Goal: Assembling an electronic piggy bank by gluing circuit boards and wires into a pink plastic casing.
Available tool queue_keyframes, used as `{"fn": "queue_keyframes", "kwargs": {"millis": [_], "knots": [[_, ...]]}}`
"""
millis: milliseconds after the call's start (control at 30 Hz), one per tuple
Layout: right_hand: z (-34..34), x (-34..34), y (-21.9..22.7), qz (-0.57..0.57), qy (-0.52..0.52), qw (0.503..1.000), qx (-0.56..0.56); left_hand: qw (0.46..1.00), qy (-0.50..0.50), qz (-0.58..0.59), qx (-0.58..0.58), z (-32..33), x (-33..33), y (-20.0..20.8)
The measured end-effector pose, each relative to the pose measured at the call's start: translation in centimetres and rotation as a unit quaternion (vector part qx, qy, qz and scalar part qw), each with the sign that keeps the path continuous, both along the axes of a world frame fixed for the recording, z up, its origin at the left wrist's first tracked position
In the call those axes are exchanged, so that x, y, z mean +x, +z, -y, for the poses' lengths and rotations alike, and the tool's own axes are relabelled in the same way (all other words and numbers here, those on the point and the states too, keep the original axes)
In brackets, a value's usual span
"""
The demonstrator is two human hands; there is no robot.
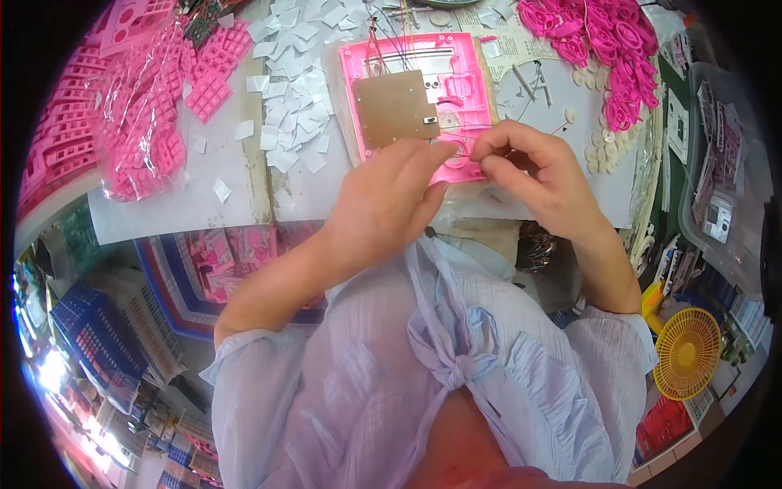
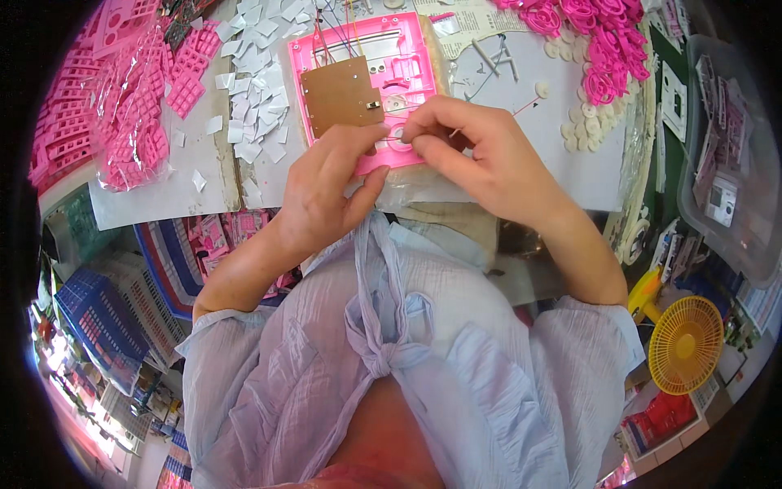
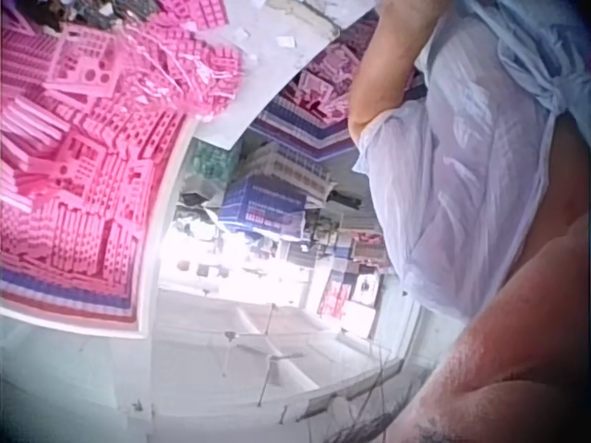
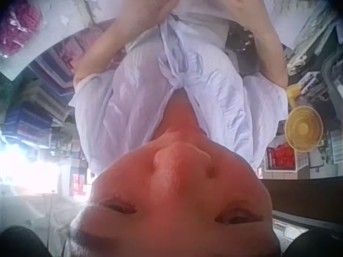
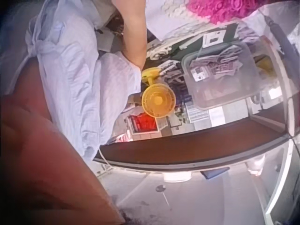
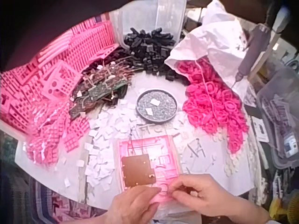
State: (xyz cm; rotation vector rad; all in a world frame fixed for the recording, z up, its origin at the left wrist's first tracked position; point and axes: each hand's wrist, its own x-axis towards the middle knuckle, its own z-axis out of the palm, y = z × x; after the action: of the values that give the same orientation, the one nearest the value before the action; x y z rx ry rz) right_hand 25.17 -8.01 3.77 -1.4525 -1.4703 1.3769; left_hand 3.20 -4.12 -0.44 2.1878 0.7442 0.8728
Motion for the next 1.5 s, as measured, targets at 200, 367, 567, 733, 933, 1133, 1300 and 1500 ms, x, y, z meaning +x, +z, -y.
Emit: {"fn": "queue_keyframes", "kwargs": {"millis": [200,367,567,733,933,1133,1300,1500], "knots": [[0.0,-0.4,-0.6,0.313,0.030,0.898,0.308,0.996,-0.010,-0.084,0.007,-0.8,-0.2,0.1],[1.2,0.3,-1.2,0.314,0.075,0.893,0.314,0.998,-0.017,-0.018,0.051,-0.2,-0.1,0.1],[1.6,0.4,-3.7,0.275,0.065,0.876,0.391,0.995,-0.060,-0.059,0.060,0.1,-0.8,-1.2],[1.8,1.0,-4.8,0.206,0.053,0.913,0.347,0.992,-0.066,-0.079,0.069,0.1,-1.0,-1.5],[1.1,1.3,-4.7,0.199,0.068,0.921,0.329,0.993,-0.057,-0.069,0.072,0.1,-1.1,-1.6],[1.0,1.1,-5.1,0.189,0.043,0.927,0.321,0.993,-0.073,-0.071,0.065,-0.2,-1.0,-1.8],[1.2,1.0,-4.2,0.233,0.072,0.912,0.328,0.993,-0.065,-0.070,0.065,0.0,-1.1,-1.8],[1.6,1.3,-6.1,0.204,0.032,0.912,0.354,0.993,-0.071,-0.067,0.068,-0.2,-1.0,-1.7]]}}
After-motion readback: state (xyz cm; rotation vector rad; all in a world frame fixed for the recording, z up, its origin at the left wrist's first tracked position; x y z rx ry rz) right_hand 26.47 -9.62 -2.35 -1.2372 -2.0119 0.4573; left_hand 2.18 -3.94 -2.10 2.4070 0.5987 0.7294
